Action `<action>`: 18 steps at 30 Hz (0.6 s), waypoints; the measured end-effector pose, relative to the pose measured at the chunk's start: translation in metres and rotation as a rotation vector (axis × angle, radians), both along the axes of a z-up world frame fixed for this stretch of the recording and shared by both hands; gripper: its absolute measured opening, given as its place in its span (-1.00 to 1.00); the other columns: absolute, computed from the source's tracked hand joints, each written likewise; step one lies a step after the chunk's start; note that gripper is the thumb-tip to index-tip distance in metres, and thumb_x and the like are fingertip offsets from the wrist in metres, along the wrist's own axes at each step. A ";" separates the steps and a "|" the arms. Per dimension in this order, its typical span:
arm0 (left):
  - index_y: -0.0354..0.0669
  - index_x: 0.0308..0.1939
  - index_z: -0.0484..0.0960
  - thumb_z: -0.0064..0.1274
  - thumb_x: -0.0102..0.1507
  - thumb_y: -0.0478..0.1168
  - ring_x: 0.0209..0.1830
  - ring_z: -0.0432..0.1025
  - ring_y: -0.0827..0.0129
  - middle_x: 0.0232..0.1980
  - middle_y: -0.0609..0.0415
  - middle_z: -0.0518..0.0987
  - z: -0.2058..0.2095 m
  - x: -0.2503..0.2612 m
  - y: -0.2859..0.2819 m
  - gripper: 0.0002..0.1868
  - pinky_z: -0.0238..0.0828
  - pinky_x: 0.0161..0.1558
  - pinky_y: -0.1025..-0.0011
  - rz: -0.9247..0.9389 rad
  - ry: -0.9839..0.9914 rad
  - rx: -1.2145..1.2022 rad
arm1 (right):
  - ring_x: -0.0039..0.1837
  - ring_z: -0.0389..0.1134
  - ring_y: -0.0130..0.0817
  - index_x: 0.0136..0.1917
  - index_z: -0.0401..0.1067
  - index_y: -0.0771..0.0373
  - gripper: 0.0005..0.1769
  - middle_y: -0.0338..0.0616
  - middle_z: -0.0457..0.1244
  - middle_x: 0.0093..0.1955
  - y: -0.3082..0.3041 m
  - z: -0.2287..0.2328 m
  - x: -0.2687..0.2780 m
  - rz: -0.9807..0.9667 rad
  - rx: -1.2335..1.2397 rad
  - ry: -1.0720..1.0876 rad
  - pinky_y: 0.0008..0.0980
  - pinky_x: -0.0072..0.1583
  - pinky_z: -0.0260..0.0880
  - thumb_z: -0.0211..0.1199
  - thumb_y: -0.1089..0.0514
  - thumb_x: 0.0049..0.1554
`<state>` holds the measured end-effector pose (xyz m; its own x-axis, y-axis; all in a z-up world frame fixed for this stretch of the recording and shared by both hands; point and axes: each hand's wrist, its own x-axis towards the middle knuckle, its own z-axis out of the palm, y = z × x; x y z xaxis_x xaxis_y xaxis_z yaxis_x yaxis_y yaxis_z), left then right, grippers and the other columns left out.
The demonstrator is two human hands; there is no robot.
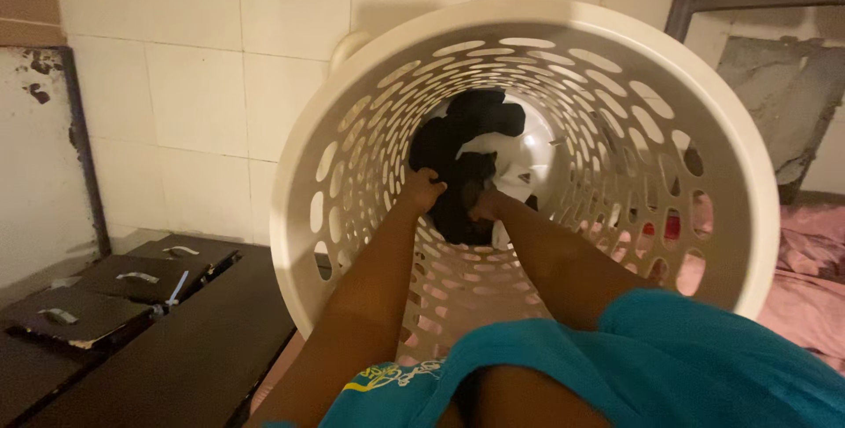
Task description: The person removes various clothing items from a white laundry basket and places them onto a bed. The person then moves to a washing machine, opens the lid, and appears to adjust the settings.
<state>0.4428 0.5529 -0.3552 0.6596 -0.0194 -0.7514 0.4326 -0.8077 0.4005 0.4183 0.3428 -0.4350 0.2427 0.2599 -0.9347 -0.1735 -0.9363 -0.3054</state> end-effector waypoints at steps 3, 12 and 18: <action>-0.23 0.18 0.59 0.21 0.15 0.07 0.24 0.44 -0.12 0.20 -0.30 0.56 -0.002 -0.002 0.004 -0.38 0.35 0.29 0.14 0.028 -0.020 -0.045 | 0.36 0.11 0.03 0.38 0.20 0.14 -0.05 0.06 0.06 0.37 -0.014 0.008 0.005 -0.098 0.036 0.062 0.07 0.33 0.14 0.47 -0.21 -0.17; -0.21 0.13 0.63 -0.04 0.34 0.13 0.22 0.49 -0.12 0.17 -0.24 0.64 0.009 0.034 -0.004 -0.48 0.40 0.21 0.09 0.068 -0.092 -0.020 | 0.18 0.27 -0.15 0.20 0.45 0.10 -0.44 -0.15 0.30 0.17 -0.027 0.078 0.122 -0.907 0.390 0.060 0.09 0.21 0.17 0.32 -0.05 -0.09; -0.08 0.24 0.45 -0.18 0.37 0.27 0.14 0.44 -0.03 0.19 -0.08 0.54 0.092 0.067 -0.024 -0.41 0.37 0.17 -0.14 0.535 0.191 -0.304 | 0.12 0.30 -0.21 0.12 0.51 0.13 -0.55 -0.22 0.38 0.10 -0.040 0.154 0.144 -1.236 0.508 -0.039 0.04 0.21 0.15 0.26 0.03 -0.05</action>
